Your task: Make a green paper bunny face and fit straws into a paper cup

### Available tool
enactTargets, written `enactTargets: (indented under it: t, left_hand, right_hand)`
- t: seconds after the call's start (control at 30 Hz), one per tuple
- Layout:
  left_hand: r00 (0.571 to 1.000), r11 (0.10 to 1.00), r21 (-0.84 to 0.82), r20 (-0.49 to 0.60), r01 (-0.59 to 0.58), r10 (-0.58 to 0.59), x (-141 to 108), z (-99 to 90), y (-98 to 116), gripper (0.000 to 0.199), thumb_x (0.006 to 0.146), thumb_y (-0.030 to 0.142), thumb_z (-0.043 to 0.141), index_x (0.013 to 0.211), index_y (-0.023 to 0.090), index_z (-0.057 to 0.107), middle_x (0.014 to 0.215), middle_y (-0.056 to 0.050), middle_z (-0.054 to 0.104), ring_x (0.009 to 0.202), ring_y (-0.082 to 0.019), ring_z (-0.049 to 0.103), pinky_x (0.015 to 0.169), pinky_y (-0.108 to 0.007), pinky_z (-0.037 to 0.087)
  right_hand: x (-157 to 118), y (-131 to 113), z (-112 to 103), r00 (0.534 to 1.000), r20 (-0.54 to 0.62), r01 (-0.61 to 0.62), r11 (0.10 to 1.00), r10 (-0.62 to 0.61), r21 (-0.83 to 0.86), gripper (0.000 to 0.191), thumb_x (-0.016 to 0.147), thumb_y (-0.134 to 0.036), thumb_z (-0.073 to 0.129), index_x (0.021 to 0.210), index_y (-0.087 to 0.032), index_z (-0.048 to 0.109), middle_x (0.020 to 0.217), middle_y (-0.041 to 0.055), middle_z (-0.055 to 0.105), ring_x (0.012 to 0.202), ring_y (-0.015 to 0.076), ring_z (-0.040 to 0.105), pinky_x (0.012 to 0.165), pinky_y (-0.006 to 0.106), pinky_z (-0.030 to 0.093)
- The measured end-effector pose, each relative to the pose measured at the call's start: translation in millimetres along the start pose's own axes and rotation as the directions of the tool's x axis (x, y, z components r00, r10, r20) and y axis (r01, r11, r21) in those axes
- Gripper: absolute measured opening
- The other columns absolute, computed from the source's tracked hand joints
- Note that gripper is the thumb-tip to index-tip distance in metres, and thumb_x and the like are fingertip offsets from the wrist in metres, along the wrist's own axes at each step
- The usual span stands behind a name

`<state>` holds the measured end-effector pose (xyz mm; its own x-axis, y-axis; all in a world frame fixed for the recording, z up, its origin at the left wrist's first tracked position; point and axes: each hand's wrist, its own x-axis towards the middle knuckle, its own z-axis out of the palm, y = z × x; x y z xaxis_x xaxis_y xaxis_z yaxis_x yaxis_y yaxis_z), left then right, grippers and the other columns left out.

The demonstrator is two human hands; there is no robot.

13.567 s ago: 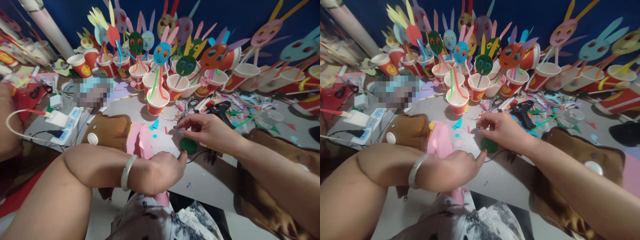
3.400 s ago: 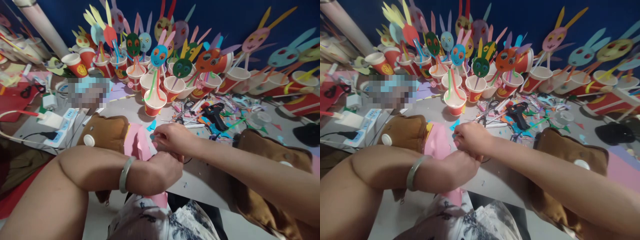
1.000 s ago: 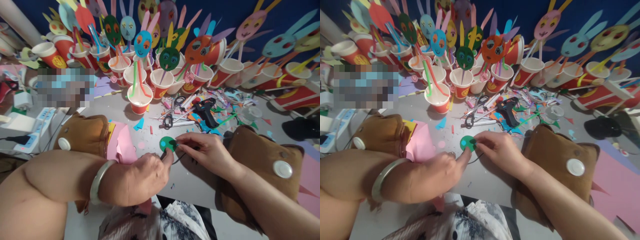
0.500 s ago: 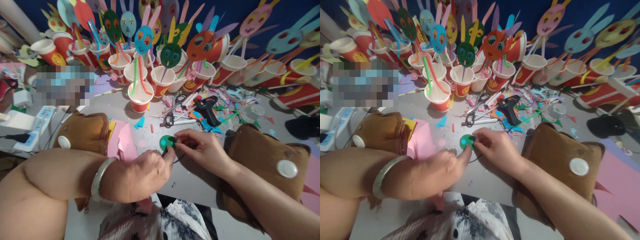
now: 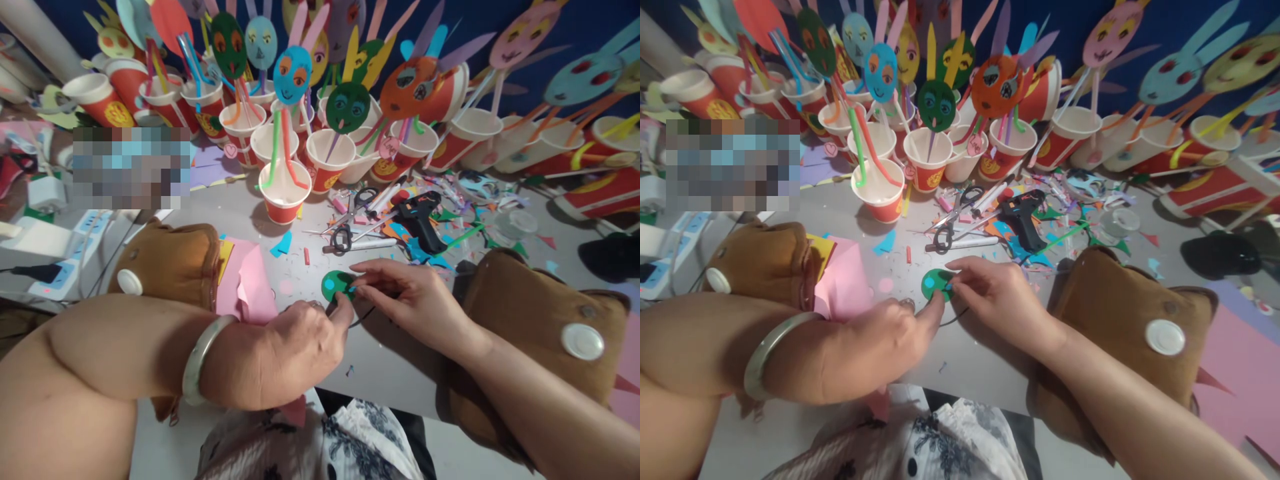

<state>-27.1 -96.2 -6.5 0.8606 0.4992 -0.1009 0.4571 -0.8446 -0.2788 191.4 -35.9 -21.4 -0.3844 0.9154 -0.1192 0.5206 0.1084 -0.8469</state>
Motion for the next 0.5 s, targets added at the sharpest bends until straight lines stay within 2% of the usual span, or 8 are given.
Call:
enactTargets:
  t: [0.2, 0.4, 0.5]
  left_hand:
    - [0.999, 0.999, 0.033, -0.025, 0.029, -0.028, -1.5, -3.7, 0.2, 0.047, 0.088, 0.016, 0.045, 0.130, 0.001, 0.060, 0.140, -0.024, 0.054, 0.065, -0.011, 0.052, 0.059, -0.030, 0.039]
    - [0.996, 0.995, 0.064, -0.053, 0.072, -0.068, -1.7, -2.3, 0.8, 0.049, 0.089, 0.013, 0.042, 0.133, -0.002, 0.057, 0.139, -0.023, 0.055, 0.067, -0.011, 0.052, 0.062, -0.029, 0.040]
    - [0.996, 0.997, 0.052, -0.079, 0.055, -0.051, -2.0, 3.0, 3.3, 0.048, 0.089, 0.015, 0.041, 0.131, -0.002, 0.058, 0.137, -0.023, 0.056, 0.067, -0.011, 0.052, 0.060, -0.030, 0.038]
  right_hand:
    - [-0.6, -0.6, 0.3, 0.999, -0.001, 0.042, 0.996, -0.042, -0.073, 0.025, 0.087, -0.027, 0.063, 0.110, -0.020, 0.070, 0.083, 0.0032, 0.079, 0.070, 0.0167, 0.074, 0.064, 0.025, 0.059]
    - [-0.1, 4.7, 2.2, 0.997, -0.026, 0.065, 0.994, -0.067, -0.085, 0.026, 0.087, -0.025, 0.063, 0.112, -0.019, 0.070, 0.081, 0.0021, 0.078, 0.067, 0.0150, 0.073, 0.062, 0.023, 0.058]
    - [0.5, 6.0, 2.5, 0.997, -0.029, 0.067, 0.993, -0.070, -0.094, 0.027, 0.086, -0.024, 0.064, 0.113, -0.020, 0.069, 0.080, 0.0013, 0.078, 0.066, 0.0145, 0.072, 0.061, 0.023, 0.057]
